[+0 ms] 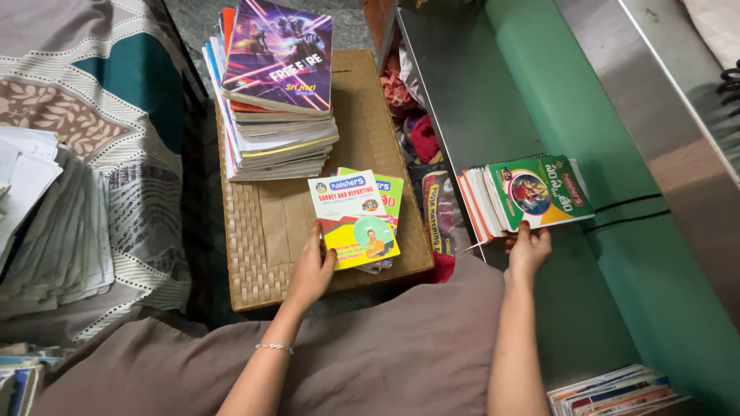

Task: The person sits on the floor and transfers books one by one from a woven tray to a metal shelf. They handle notebooks and textbooks, placing them in a neat stack on the shelf.

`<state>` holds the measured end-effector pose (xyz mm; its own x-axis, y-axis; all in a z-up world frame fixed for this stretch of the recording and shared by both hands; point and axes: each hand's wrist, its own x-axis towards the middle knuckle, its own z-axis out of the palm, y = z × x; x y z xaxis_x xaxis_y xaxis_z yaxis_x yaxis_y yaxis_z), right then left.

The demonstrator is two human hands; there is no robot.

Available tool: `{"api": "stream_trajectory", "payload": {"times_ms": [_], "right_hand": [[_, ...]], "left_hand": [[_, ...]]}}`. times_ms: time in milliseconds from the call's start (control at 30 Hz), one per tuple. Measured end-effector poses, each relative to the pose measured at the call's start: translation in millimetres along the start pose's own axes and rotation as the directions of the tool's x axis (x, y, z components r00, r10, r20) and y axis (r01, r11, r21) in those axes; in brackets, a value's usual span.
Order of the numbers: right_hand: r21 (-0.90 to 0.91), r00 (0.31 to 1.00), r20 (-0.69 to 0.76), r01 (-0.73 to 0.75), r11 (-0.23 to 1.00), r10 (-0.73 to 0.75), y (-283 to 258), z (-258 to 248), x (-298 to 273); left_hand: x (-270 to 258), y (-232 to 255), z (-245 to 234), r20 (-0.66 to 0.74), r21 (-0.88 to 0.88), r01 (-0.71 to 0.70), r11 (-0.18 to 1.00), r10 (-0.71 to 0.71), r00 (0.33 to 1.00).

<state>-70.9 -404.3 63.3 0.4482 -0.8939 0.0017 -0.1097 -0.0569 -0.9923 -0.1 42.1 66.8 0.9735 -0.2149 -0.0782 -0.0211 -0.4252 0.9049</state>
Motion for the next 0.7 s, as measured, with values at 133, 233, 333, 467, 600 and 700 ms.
{"api": "stream_trajectory", "payload": {"times_ms": [133,233,333,467,600,700], "right_hand": [[0.018,1.0,-0.012,0.009,1.0,-0.008,0.4,-1.5,-2.1],[-0.019,0.976,-0.113,0.185,0.983,-0.186,0.2,-2.7,-5.4],[-0.186,0.841,-0.123,0.503,0.844,-0.528,-3.1,0.6,-12.4],[-0.137,0.842,0.119,0.539,0.831,-0.527,-8.3,25.3,-41.1],[-0.256,0.774,0.523,0.542,0.8,-0.357,-6.5,64.1,-88.7],[-0.258,0.6,0.793,0.49,0.833,-0.108,5.4,84.4,-117.1]], "left_hand": [[-0.4,-2.7,0.7,-0.009,-0.006,-0.047,0.999,0.047,0.999],[0.0,-6.5,2.1,0.005,0.017,-0.017,1.0,0.017,1.0],[1.6,-7.8,1.8,-0.052,-0.001,-0.174,0.985,0.174,0.983],[-1.0,-2.2,-0.7,-0.007,-0.074,-0.096,0.993,0.095,0.995],[-2.4,10.8,-6.9,0.011,-0.033,-0.053,0.998,0.054,0.999],[-6.8,18.5,-7.5,0.054,-0.003,0.054,0.999,-0.053,0.997]]}}
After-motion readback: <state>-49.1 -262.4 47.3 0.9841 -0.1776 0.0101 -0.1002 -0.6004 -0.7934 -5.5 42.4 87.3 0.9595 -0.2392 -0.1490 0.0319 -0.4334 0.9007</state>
